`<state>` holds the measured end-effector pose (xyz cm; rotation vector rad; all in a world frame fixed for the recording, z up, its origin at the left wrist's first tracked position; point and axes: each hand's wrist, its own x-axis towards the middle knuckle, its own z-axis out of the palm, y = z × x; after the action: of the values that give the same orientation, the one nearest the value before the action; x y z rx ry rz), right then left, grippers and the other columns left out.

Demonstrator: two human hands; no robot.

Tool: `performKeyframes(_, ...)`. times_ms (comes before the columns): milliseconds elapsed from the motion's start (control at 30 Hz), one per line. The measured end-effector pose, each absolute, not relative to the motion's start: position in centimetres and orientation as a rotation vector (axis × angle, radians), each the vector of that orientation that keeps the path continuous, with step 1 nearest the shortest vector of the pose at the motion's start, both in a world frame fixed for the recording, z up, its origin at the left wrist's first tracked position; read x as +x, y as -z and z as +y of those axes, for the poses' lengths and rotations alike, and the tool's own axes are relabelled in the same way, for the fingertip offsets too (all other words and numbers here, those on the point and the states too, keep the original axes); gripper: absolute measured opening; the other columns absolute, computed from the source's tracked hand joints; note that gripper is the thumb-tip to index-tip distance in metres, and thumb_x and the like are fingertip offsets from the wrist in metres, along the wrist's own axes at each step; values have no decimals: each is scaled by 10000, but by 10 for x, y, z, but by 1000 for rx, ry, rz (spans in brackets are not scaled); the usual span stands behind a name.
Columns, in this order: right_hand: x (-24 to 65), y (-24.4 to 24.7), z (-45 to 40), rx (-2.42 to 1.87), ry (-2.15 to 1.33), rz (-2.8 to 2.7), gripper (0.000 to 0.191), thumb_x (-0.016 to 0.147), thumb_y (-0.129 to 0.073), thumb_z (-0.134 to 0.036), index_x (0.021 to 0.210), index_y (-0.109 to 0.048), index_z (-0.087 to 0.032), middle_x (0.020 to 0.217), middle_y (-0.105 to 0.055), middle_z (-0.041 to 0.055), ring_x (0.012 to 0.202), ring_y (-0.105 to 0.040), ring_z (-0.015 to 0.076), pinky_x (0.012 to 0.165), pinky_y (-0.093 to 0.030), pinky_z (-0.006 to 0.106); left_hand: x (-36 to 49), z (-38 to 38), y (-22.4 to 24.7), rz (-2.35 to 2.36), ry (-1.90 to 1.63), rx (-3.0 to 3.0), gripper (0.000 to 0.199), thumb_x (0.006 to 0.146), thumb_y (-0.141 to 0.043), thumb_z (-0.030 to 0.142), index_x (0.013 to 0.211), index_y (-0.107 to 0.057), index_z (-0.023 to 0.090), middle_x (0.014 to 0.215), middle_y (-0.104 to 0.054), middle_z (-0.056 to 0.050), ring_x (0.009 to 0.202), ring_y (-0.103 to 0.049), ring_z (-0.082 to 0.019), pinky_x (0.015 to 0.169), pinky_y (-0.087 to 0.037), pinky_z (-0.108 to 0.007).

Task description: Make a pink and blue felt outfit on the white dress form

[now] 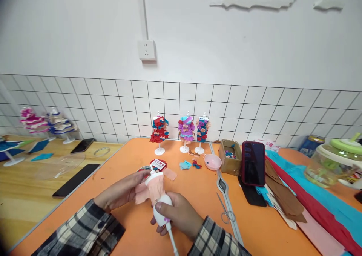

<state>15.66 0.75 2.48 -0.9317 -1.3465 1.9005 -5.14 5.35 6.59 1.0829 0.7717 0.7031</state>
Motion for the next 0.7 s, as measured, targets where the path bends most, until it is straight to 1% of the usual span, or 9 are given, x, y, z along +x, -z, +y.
performKeyframes(67,159,-23,13,-930,-1873,-1337,626,666,-689,-665,947,-522,-131,772,-679,84,526,-605,122,489,-487,242,-53,54,-60,784,-666,1076,507,720,-752,508,1095,-634,189,969,-641,-61,866,-596,-197,725,-441,-268)
performKeyframes(133,160,-20,17,-931,-1851,-1329,596,699,-668,-651,947,-517,-130,769,-680,84,515,-598,116,478,-492,241,-54,55,-57,799,-672,1095,432,721,-771,447,1028,-662,164,915,-638,-55,842,-591,-182,720,-431,-252)
performKeyframes(200,161,-18,21,-953,-1830,-1309,589,723,-650,-642,982,-502,-134,749,-682,76,486,-581,110,455,-489,238,-54,57,-54,840,-697,1107,378,700,-791,422,943,-679,154,847,-625,-34,789,-577,-162,681,-416,-232)
performKeyframes(300,163,-17,22,-951,-1803,-1240,660,760,-629,-619,1186,-427,-158,712,-682,43,473,-574,116,448,-495,244,-53,59,-49,914,-718,1154,348,691,-790,436,860,-687,149,776,-605,-9,701,-542,-137,613,-387,-213)
performKeyframes(367,164,-17,23,-906,-1787,-1186,721,802,-600,-589,1334,-319,-192,696,-680,22,485,-579,120,474,-514,259,-50,60,-45,942,-739,1174,367,680,-789,457,848,-691,146,773,-606,-9,703,-543,-142,618,-392,-218)
performKeyframes(433,165,-17,22,-873,-1775,-1155,756,832,-580,-559,1411,-233,-219,685,-679,12,487,-573,119,497,-528,275,-46,59,-41,969,-748,1155,402,653,-801,470,868,-695,147,792,-614,-16,730,-552,-155,645,-408,-228)
performKeyframes(500,166,-15,23,-877,-1761,-1142,779,841,-578,-540,1443,-193,-231,677,-678,7,481,-561,116,507,-534,285,-43,57,-38,990,-745,1133,429,635,-810,476,877,-697,141,806,-624,-25,738,-553,-158,654,-414,-234)
performKeyframes(600,167,-10,24,-908,-1715,-1159,775,836,-583,-539,1443,-217,-223,678,-675,7,471,-545,111,505,-531,285,-40,54,-37,1002,-748,1131,415,625,-817,468,844,-694,136,785,-623,-22,716,-543,-152,645,-412,-234)
performKeyframes(700,167,-9,24,-938,-1688,-1203,780,821,-585,-566,1424,-242,-211,672,-665,1,459,-533,110,493,-523,284,-42,52,-40,1031,-776,1143,429,631,-811,472,877,-697,139,782,-619,-18,711,-536,-150,648,-411,-236)
